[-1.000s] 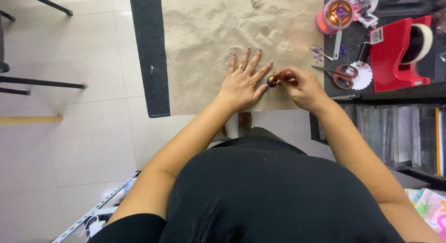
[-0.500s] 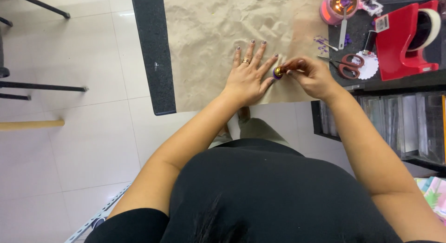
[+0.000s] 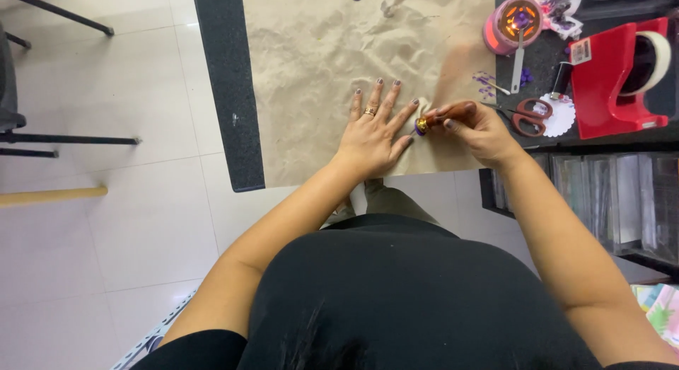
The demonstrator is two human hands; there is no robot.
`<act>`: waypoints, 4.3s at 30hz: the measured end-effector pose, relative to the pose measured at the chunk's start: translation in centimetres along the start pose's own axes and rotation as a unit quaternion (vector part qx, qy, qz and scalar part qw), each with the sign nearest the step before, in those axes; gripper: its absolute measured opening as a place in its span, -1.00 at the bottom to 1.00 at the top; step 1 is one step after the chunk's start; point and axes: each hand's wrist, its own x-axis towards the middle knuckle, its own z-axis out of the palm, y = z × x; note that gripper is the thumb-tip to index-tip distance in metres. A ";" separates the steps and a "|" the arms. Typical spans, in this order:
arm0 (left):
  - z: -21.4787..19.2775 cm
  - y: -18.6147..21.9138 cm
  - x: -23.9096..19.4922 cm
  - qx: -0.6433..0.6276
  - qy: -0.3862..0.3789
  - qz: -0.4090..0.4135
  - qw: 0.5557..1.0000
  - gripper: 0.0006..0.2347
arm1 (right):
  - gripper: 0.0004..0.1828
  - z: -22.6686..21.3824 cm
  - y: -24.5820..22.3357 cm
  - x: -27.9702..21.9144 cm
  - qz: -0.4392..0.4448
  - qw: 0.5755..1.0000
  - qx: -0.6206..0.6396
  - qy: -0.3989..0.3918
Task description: Melting wax beads in a spoon over a candle and using a stamp to create a wax seal on paper.
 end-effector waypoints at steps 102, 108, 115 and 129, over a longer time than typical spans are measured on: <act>-5.6 -13.4 11.9 -0.026 0.116 -0.260 0.958 -0.10 | -0.77 5.4 0.0 26.2 -0.331 0.897 -0.286 0.060; -5.4 -13.4 11.8 -0.017 0.110 -0.252 0.961 -0.13 | -0.76 5.7 2.2 26.3 -0.351 0.896 -0.257 0.091; -5.3 -13.4 11.8 -0.011 0.115 -0.255 0.960 -0.11 | -0.78 5.7 2.2 26.2 -0.312 0.921 -0.211 0.096; -5.5 -13.5 11.8 -0.018 0.091 -0.250 0.964 -0.08 | -0.77 5.3 2.5 26.1 -0.316 0.913 -0.249 0.071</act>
